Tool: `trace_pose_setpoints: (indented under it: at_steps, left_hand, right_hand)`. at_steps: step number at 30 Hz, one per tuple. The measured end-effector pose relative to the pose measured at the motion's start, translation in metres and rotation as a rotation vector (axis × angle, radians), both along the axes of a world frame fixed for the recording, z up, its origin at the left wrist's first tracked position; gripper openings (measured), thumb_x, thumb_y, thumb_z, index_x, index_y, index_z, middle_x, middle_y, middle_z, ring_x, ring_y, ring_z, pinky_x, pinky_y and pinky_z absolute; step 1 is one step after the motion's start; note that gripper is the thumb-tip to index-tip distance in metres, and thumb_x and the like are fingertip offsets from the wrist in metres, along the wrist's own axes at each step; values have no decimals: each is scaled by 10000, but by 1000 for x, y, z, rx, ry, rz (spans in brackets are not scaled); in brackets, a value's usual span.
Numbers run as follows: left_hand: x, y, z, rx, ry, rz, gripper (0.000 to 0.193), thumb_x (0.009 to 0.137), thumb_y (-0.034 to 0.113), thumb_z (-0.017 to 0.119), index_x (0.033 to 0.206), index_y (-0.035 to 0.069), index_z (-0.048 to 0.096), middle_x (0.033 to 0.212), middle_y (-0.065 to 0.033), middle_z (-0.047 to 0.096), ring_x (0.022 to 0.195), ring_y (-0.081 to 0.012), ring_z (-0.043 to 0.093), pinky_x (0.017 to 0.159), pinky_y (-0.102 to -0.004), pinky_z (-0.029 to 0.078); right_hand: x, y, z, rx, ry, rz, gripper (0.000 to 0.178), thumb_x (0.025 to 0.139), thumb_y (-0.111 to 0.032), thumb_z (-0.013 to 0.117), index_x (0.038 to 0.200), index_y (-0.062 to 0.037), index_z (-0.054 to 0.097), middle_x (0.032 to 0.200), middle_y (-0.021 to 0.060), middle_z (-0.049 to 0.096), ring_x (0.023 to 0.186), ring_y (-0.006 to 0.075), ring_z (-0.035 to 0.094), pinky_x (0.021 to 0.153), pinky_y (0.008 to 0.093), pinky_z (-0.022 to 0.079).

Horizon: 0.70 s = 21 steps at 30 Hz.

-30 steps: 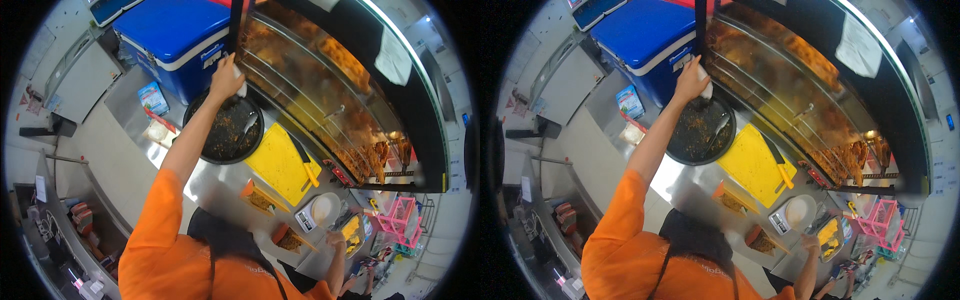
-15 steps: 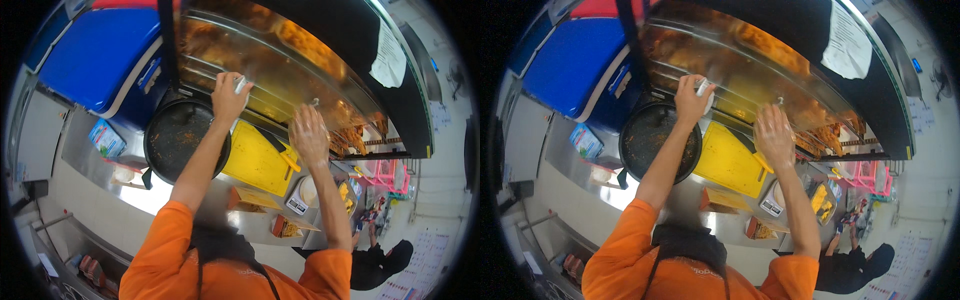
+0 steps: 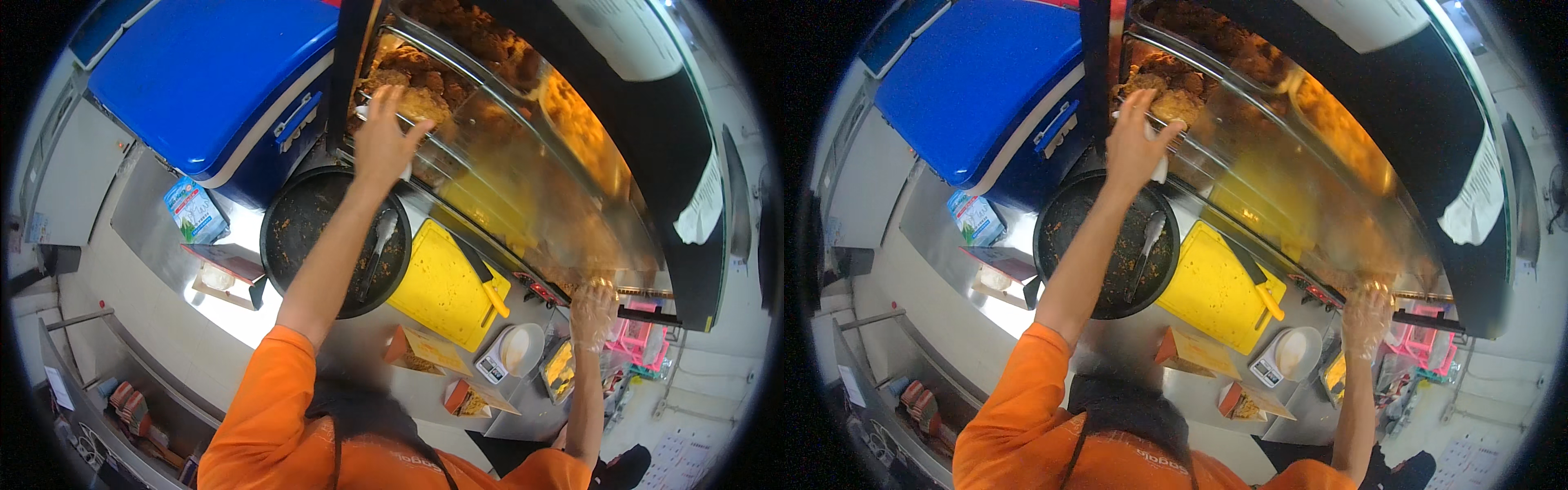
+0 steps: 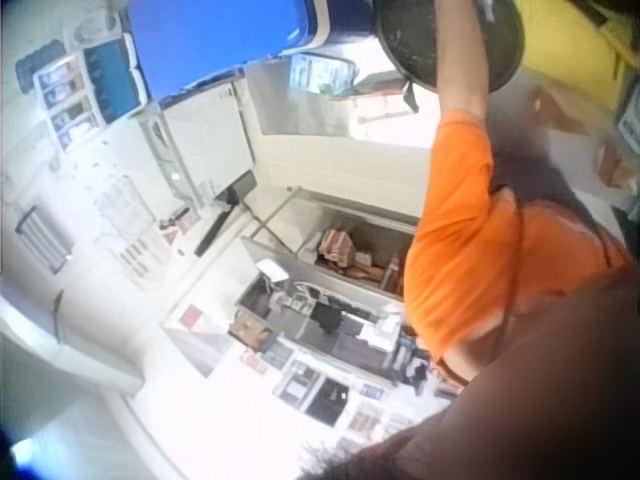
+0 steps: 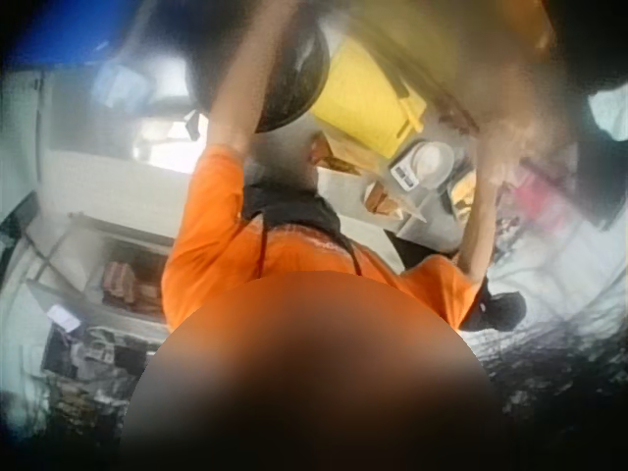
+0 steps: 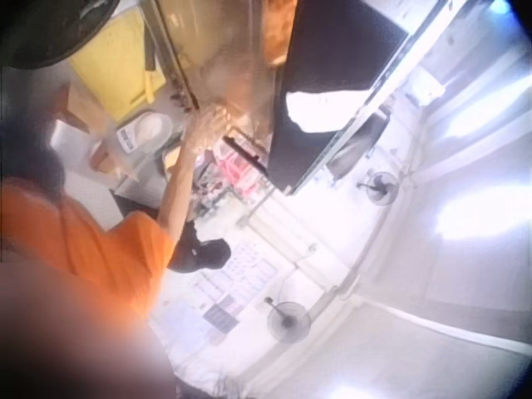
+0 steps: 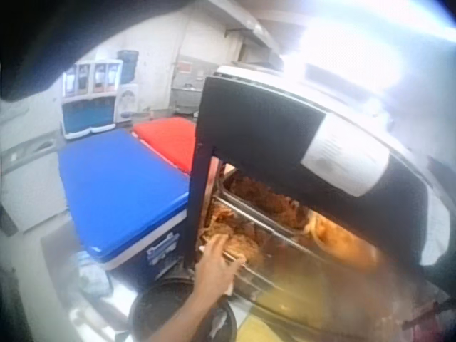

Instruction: The person assembles food orders in a commercial kitchen. They scoop noodles into paper containers, add fried chicken pieces, and include scrambled eggs and a sauce packet, then seal the containers.

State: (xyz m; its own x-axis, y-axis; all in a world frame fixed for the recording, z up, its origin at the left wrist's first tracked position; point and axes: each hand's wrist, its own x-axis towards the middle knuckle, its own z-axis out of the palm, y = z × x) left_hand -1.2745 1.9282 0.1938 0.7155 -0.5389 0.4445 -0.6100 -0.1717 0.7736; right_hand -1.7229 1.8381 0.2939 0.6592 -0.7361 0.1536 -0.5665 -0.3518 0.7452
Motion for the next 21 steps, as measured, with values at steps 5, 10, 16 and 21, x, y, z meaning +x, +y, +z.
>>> trace_pose_setpoints:
  at_steps: [5, 10, 16, 21]
  left_hand:
    - [-57, -9, 23, -85, 57, -172, 843, 876, 426, 705, 1502, 22, 311, 1449, -180, 463, 1189, -380, 578, 951, -418, 509]
    - [-103, -14, 14, -31, 127, -247, 768, 926, 346, 632, 1531, 51, 261, 1428, -209, 490, 996, -375, 667, 835, -454, 553]
    - [-138, -19, 18, 52, 0, -644, 519, 922, 184, 567, 1416, 79, 452, 1414, -225, 477, 854, -401, 691, 759, -484, 569]
    - [-153, 35, 22, 212, 136, -892, 507, 916, 295, 645, 1375, 127, 511, 1395, -129, 489, 918, -373, 679, 770, -477, 570]
  right_hand:
    - [88, 54, 35, 299, -357, 162, 280, 774, -192, 725, 1018, -64, 675, 1083, 164, 658, 995, 368, 631, 856, 460, 514]
    - [232, 100, 63, 542, -589, 644, 355, 749, -83, 741, 1091, -70, 646, 1101, 174, 657, 991, 381, 630, 857, 459, 520]
    - [379, 9, 69, 245, -710, 472, 406, 869, -267, 687, 1186, -22, 620, 1163, 198, 640, 1041, 367, 635, 886, 418, 516]
    - [423, -71, 101, 797, -672, 419, 522, 836, -424, 691, 1149, -12, 622, 1155, 178, 650, 998, 304, 656, 898, 424, 506]
